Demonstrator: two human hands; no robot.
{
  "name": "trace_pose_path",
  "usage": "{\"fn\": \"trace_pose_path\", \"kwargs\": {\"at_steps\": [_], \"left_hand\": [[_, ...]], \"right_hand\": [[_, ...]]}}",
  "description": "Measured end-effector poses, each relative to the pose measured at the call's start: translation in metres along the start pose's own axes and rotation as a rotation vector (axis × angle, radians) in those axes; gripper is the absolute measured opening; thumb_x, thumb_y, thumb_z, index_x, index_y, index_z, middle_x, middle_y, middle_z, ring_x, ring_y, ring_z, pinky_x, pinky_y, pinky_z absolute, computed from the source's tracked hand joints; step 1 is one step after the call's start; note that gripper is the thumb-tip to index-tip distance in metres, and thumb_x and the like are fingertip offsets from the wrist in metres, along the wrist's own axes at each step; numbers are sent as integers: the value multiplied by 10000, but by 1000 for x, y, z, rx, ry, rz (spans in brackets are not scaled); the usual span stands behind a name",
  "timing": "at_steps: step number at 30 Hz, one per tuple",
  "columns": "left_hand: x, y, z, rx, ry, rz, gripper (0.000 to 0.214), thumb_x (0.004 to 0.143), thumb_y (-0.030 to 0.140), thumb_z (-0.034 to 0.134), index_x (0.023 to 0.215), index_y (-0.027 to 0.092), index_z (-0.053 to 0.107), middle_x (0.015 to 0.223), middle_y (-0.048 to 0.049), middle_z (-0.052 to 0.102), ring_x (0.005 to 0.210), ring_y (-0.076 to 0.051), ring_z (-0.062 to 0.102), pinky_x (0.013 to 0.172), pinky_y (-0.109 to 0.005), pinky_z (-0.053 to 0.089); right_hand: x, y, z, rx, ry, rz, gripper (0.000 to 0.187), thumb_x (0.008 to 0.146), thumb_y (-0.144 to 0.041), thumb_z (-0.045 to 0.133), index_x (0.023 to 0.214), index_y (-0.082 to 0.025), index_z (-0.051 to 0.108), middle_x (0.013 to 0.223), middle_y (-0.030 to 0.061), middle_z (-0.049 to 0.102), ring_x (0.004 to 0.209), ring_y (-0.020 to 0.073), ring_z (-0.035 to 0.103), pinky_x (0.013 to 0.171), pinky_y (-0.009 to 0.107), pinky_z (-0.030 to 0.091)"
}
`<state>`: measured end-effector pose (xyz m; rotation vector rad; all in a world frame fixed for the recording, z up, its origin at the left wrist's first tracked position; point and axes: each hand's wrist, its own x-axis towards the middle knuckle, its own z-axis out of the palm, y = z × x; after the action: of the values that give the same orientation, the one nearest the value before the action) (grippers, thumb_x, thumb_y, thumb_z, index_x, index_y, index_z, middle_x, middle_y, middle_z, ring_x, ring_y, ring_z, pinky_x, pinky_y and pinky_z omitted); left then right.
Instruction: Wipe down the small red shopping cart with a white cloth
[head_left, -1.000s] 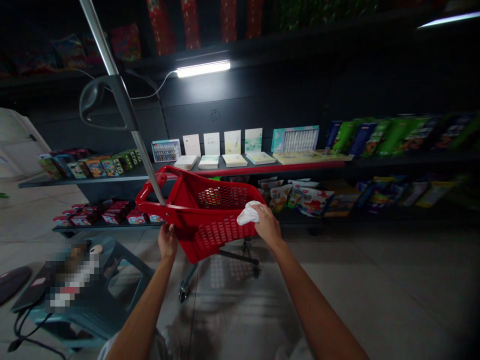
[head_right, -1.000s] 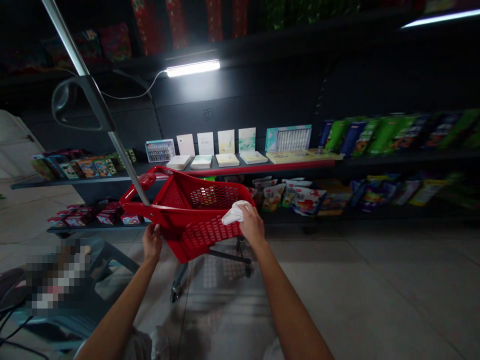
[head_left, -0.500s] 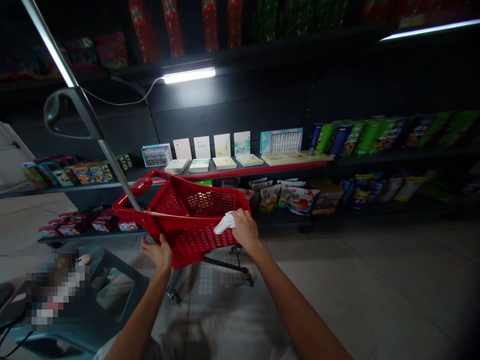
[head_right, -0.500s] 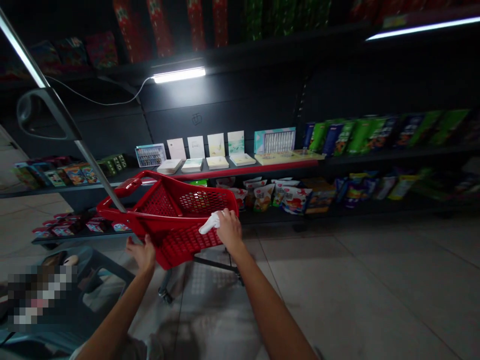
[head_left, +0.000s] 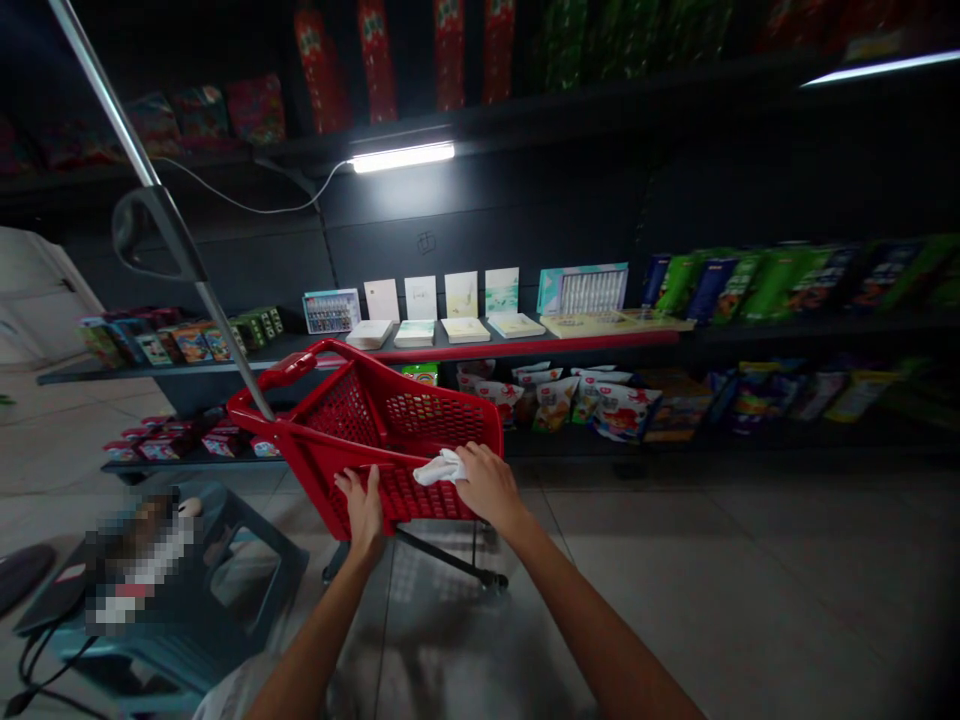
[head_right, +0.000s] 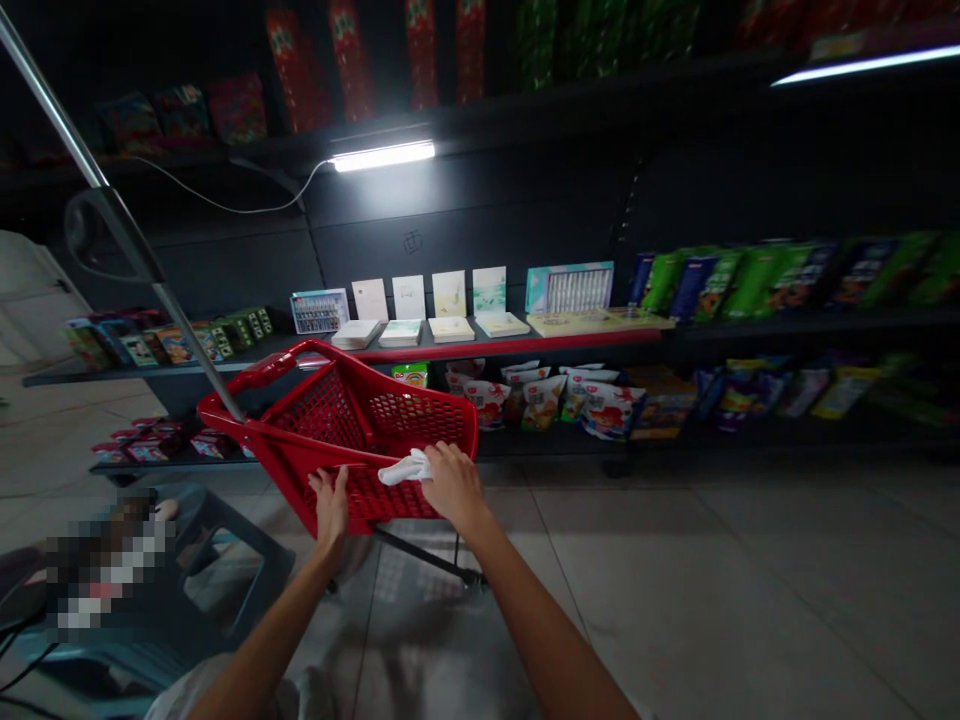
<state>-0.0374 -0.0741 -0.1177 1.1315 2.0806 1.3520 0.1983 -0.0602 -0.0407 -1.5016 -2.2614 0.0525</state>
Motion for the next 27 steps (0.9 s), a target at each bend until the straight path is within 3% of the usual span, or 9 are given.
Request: {"fn": "trace_pose_path", "kwargs": {"at_steps": [4, 8, 12, 18, 27], "left_hand": [[8, -2, -19, -5, 18, -24, 963, 970, 694, 246, 1596, -33, 169, 1690, -254, 19, 1576, -272, -38, 1277, -406, 37], [0, 6, -32, -27, 11, -41, 990, 955, 737, 242, 1611, 1, 156, 1689, -246, 18, 1572, -277, -21, 1276, -423, 60], [-13, 22, -30, -63, -11, -53, 1012, 939, 760, 294, 1637, 70, 49, 1692, -223, -40, 1570, -278, -15, 1274, -446, 102], [-10, 24, -21, 27, 85, 10, 1231, 827, 670, 634, 1618, 31, -60, 1666, -299, -93, 1563, -333, -24, 1268, -420, 169], [4, 11, -26, 27, 73, 16, 1119, 855, 568, 618, 1638, 87, -20, 1690, -245, -42, 1565, -328, 94, 1263, -416, 194]], "right_hand": [[-4, -10, 3, 122, -39, -51, 270, 896, -221, 574, 1152, -209, 660, 1154, 68, 659, 1090, 207, 573, 922, 289, 419], [-10, -19, 5, 243, -70, -108, 337, 918, -257, 577, 1243, -220, 660, 1183, 69, 668, 1108, 206, 594, 956, 286, 429], [-18, -29, 10, 281, -81, -147, 412, 908, -244, 594, 1317, -232, 636, 1192, 69, 672, 1111, 204, 606, 980, 290, 431], [-24, -33, 8, 285, -124, -213, 386, 894, -266, 611, 1275, -226, 654, 1123, 59, 677, 1025, 200, 632, 895, 276, 443], [-38, -27, -1, 462, -198, -229, 299, 839, -195, 620, 1132, -215, 672, 1062, 44, 678, 987, 183, 630, 859, 247, 440]]}}
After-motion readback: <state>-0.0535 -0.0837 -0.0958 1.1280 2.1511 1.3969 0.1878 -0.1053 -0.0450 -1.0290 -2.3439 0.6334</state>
